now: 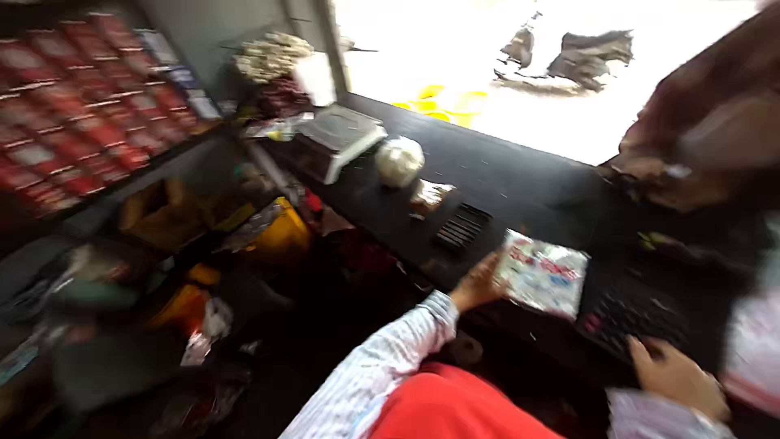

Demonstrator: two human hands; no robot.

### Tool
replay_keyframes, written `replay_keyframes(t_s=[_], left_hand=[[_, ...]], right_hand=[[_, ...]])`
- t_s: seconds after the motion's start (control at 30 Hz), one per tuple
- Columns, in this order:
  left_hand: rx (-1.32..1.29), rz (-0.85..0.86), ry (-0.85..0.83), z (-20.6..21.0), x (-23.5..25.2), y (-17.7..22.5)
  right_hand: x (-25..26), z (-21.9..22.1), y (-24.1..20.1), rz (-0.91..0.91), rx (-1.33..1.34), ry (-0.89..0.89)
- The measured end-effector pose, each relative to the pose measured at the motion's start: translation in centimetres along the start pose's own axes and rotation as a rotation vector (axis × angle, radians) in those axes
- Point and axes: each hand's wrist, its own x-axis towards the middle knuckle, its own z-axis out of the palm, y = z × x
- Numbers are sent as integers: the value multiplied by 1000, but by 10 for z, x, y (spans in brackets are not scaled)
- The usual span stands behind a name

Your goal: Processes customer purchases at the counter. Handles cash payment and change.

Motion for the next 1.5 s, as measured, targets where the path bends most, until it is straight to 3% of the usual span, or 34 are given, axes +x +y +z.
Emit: replay_keyframes(t_s=[0.1,0.13,0.23,0.43,0.5,0.6,0.73,0.87,1.07,1.17,1.3,1.5], left_hand=[[133,10,-81,21,10,-26],[134,28,-87,25,14,-29],[102,-1,-91,30,20,-27],[101,3,-72,34,21,-28],[102,9,-72,35,20,-28],[102,13,-74,34,19,-30],[101,30,-67,35,20,-32],[108,41,-60,36,19,-34],[104,53,-43,36,20,-35],[110,61,-45,35,19,-34],[108,54,-49,35,20,-33],[99,46,-48,35,18,-32]], right_hand=[[-3,-15,-19,307,64,-74],[-9,-10,-18,350,105,-12],[-34,22,-8,283,156,281],[-19,59,-8,256,107,423],[-9,62,-6,242,36,405],[-2,60,-7,316,-39,195],[0,60,-18,271,-19,248],[-2,58,-20,282,-26,118],[-21,40,-3,295,-6,332],[-21,36,6,357,-22,114],[-20,29,6,322,-23,173],[-22,19,6,308,-54,-11]])
